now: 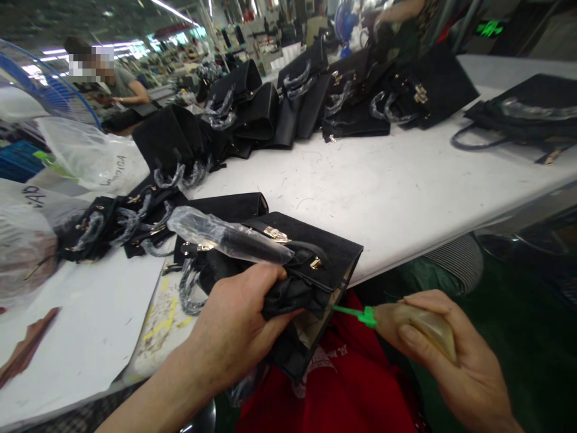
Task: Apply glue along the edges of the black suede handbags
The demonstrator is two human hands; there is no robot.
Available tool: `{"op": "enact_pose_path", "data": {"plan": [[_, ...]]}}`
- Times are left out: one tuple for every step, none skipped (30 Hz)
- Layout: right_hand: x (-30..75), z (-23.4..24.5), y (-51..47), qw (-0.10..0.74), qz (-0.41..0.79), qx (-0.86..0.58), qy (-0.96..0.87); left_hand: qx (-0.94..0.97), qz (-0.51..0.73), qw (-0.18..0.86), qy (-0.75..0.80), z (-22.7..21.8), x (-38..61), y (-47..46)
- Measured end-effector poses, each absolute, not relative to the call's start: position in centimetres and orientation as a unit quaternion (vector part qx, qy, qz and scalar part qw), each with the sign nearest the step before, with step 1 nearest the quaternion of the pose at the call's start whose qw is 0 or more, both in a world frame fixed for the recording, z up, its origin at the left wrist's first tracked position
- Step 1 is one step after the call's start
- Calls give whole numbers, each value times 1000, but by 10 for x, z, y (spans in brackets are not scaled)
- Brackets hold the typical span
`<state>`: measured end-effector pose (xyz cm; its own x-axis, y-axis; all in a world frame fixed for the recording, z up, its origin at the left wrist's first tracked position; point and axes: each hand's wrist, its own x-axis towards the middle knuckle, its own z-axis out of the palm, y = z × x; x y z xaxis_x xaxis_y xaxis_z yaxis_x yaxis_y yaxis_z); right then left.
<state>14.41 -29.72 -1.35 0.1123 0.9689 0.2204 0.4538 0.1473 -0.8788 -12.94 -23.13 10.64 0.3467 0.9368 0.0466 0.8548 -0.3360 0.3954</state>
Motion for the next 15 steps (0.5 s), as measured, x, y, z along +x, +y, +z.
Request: {"op": "enact_pose_path", "data": {"plan": [[143,-13,-298,450,268,-595,-609,809,136,149,553,106,-130,-231],[143,-12,-298,445,267,-596,-613,811,136,147,550,106,-130,-231],[142,-11,-298,443,274,-590,-617,813,139,144,547,106,-130,-231],[142,-11,-299,444,284,-583,-618,815,141,144,544,106,-131,-231],[142,-11,-299,446,290,-578,-619,816,143,144,542,106,-131,-230],[142,-11,-300,447,285,-579,-619,816,144,144,541,106,-130,-230],[142,-12,-300,445,270,-588,-619,816,145,145,541,106,-130,-230],[143,-14,-300,439,250,-602,-618,816,146,146,541,106,-130,-230],[143,-15,-301,430,234,-616,-617,816,146,145,540,106,-129,-230],[143,-15,-302,423,228,-623,-617,817,146,143,539,107,-129,-230],[143,-16,-303,419,233,-622,-619,819,146,140,537,107,-128,-230],[143,-15,-304,420,246,-614,-622,820,147,138,535,107,-128,-230],[143,-15,-305,424,260,-602,-624,822,148,136,534,106,-128,-230],[143,-14,-306,429,269,-593,-626,823,149,133,532,106,-128,-230],[143,-13,-307,432,268,-591,-627,823,150,131,532,106,-128,-230]]}}
